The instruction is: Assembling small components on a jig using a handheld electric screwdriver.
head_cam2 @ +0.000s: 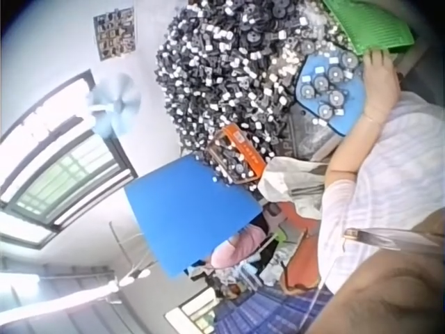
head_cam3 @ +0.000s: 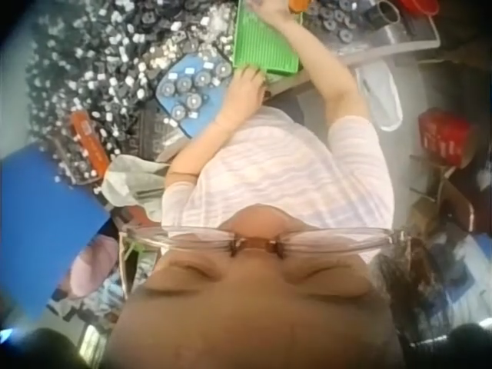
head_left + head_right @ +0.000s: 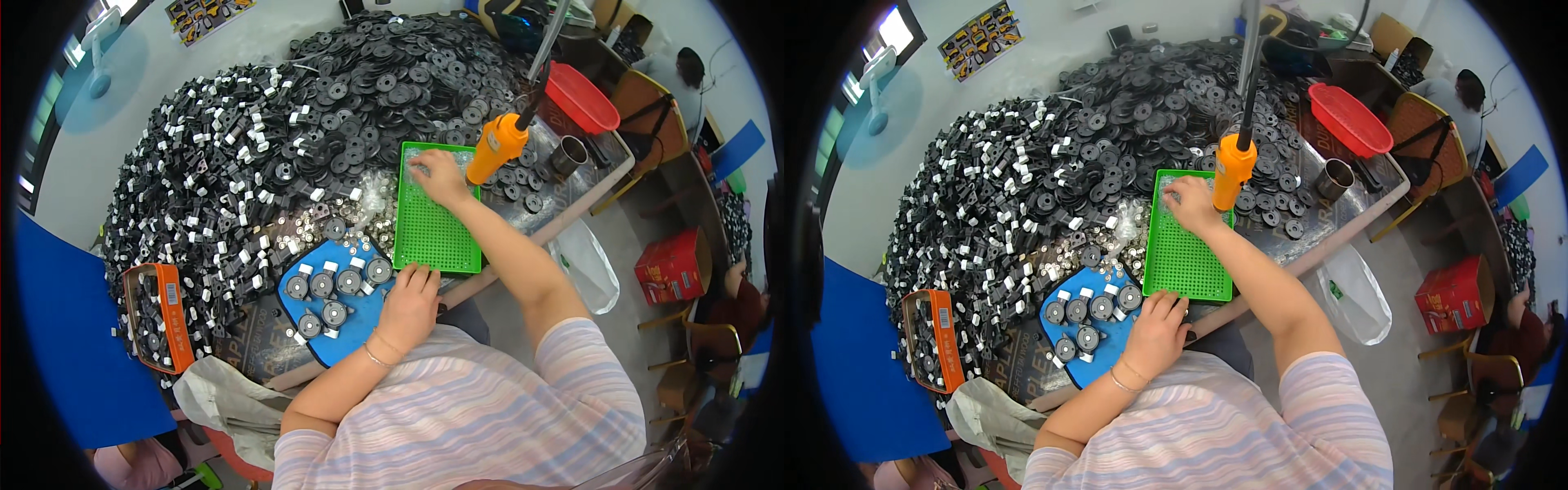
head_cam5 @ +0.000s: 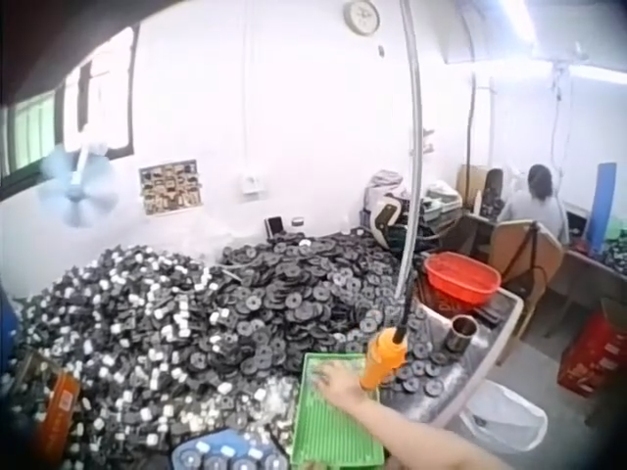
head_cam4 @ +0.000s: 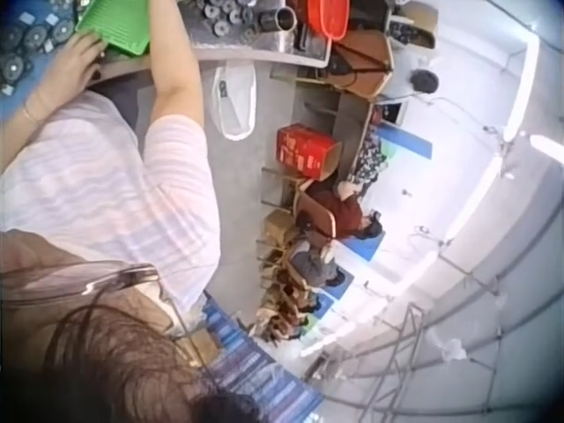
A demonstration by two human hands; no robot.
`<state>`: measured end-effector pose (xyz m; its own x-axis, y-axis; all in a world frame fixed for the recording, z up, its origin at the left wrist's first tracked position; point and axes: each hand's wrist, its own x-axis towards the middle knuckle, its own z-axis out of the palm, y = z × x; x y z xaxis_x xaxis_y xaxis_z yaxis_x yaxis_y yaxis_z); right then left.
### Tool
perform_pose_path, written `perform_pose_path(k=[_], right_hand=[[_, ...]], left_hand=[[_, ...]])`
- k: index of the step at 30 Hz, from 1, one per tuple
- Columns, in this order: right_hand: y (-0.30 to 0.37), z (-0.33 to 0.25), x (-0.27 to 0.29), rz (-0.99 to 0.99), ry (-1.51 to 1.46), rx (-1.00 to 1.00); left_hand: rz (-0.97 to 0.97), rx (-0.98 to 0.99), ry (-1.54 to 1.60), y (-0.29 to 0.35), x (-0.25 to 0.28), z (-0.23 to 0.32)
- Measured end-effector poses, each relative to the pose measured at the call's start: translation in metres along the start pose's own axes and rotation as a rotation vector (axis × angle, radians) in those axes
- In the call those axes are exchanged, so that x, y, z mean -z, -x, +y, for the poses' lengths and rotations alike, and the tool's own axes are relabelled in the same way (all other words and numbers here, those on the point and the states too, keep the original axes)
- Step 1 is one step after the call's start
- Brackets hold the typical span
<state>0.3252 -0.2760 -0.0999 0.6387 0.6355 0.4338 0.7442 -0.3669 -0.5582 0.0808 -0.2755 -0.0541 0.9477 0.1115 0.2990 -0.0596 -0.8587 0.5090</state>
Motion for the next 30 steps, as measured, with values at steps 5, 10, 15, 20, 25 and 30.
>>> perform_pose_path(k=[5,10,15,20,25,30], right_hand=[[0.018,-0.014,0.014,-0.191,-0.138,0.156],[0.056,-0.033,0.025,-0.375,-0.194,0.266],[0.084,-0.049,0.046,-0.710,-0.093,0.440],[0.073,-0.041,0.078,-0.918,-0.012,0.606],[0.076,-0.041,0.106,-0.980,0.073,0.671],[0.068,-0.032,0.109,-0.845,0.330,0.605]], left_hand=[[0.030,-0.021,-0.012,0.003,-0.002,-0.001],[0.036,-0.036,-0.004,0.005,-0.003,-0.003],[0.028,0.005,-0.039,0.006,-0.004,0.000],[0.014,-0.027,-0.058,0.007,-0.002,0.001],[0.011,-0.024,-0.049,0.008,-0.001,-0.002],[0.015,-0.032,-0.045,0.008,0.000,-0.001]])
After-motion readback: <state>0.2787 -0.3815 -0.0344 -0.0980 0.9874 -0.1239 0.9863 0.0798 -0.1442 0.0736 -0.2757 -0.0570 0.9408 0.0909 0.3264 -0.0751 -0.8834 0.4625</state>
